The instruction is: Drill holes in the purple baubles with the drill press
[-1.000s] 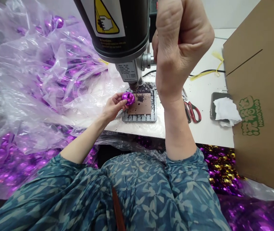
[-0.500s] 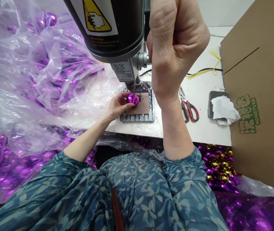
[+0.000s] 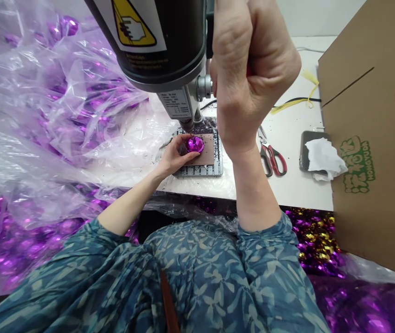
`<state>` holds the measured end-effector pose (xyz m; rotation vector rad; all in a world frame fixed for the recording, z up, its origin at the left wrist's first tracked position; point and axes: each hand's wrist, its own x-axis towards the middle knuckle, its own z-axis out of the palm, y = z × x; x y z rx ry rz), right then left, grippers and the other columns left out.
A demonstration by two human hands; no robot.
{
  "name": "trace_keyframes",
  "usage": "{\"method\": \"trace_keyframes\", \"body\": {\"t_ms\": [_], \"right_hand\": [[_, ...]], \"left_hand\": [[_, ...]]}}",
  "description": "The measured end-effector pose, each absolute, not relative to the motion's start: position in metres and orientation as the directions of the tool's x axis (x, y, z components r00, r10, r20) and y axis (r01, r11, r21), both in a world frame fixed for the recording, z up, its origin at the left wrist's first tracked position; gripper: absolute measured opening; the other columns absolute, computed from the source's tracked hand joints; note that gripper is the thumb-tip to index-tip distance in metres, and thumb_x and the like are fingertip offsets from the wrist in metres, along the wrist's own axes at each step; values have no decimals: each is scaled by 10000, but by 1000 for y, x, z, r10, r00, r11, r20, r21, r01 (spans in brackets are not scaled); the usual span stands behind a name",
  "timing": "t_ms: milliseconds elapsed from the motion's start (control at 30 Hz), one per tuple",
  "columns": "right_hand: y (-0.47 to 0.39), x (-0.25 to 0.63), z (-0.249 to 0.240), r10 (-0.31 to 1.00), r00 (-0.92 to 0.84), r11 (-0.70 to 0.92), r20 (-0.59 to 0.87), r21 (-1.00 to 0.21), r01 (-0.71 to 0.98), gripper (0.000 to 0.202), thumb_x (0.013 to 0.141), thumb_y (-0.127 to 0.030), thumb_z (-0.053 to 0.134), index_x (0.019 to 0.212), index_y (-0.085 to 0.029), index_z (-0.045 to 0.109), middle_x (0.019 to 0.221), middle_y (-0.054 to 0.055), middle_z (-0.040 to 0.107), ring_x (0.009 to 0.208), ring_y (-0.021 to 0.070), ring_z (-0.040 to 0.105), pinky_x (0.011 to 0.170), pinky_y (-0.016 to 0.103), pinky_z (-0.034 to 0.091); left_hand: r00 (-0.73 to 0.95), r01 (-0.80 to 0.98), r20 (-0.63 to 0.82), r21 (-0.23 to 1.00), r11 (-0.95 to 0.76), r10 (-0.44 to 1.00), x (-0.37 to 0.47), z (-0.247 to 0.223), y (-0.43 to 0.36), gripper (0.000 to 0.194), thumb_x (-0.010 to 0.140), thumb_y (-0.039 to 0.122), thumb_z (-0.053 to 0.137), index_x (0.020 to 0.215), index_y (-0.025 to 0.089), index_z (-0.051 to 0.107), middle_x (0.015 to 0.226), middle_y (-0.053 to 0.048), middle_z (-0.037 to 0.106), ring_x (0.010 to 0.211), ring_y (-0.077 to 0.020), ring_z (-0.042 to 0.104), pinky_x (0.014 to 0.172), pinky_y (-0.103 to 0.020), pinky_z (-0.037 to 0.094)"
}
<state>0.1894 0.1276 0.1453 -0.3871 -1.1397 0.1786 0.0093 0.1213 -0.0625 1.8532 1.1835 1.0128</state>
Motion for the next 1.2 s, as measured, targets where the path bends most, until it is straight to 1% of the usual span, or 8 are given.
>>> {"method": "trace_keyframes", "body": {"t_ms": [133,300,400,567,700,800,1067,1200], "right_hand": [[120,185,134,324,448,912,833,-401,85,463,1020,-411,646,709,-138,437,593,-49,220,503,-60,402,602,173,237],[128,182,114,308,523,864,795,-464,197,730,998,-686,627,700,-171,205,623,-24,78,473,-44,162,534,219,147],[133,183,106,253,532,885,808,-415,210,773,1028,-683,618,748,-183,99,610,-21,54,471,-27,68,518,266,98],[126,192,92,296,499,911,815,-398,111,775,1008,-563,702,781,-181,67,565,-28,69,445,-4,184,507,281,146],[127,197,80,311,509,879,802,-447,167,815,984,-662,695,734,-174,92,536,-24,88,453,11,180,505,301,151],[137,197,72,244,534,858,809,-437,270,850,994,-739,628,707,-166,69,510,-20,78,448,13,125,502,314,121],[140,193,63,135,509,911,850,-308,274,818,1014,-618,648,658,-171,63,435,-36,92,387,28,123,428,306,134],[130,186,115,240,499,913,833,-369,176,612,1042,-300,621,704,-171,128,516,-52,145,415,-31,239,515,215,129]], "left_hand": [[277,355,254,869,-344,927,10,-68,122,611,921,436,978,1443,271,704,1403,-132,776,1351,-340,741,1169,-514,645],[285,332,268,873,-357,920,9,-71,123,630,916,463,982,1449,271,707,1395,-132,783,1356,-347,734,1165,-524,643],[285,337,273,869,-362,919,9,-72,124,632,923,492,977,1450,272,707,1380,-131,786,1349,-348,737,1158,-524,646],[294,324,284,869,-375,913,8,-74,124,635,935,534,965,1451,274,702,1385,-135,783,1369,-354,729,1183,-541,634],[296,315,291,870,-380,910,8,-76,125,636,934,553,961,1446,276,704,1388,-136,782,1374,-361,726,1184,-553,633],[294,316,288,871,-376,912,8,-77,125,640,938,566,952,1451,277,702,1391,-135,779,1357,-355,737,1170,-546,642],[284,308,288,876,-372,914,9,-77,125,623,936,550,965,1442,297,704,1378,-128,777,1356,-360,734,1173,-572,636],[277,305,287,879,-367,917,11,-71,124,598,935,499,978,1417,280,699,1344,-118,793,1313,-326,761,1157,-525,653]]}}
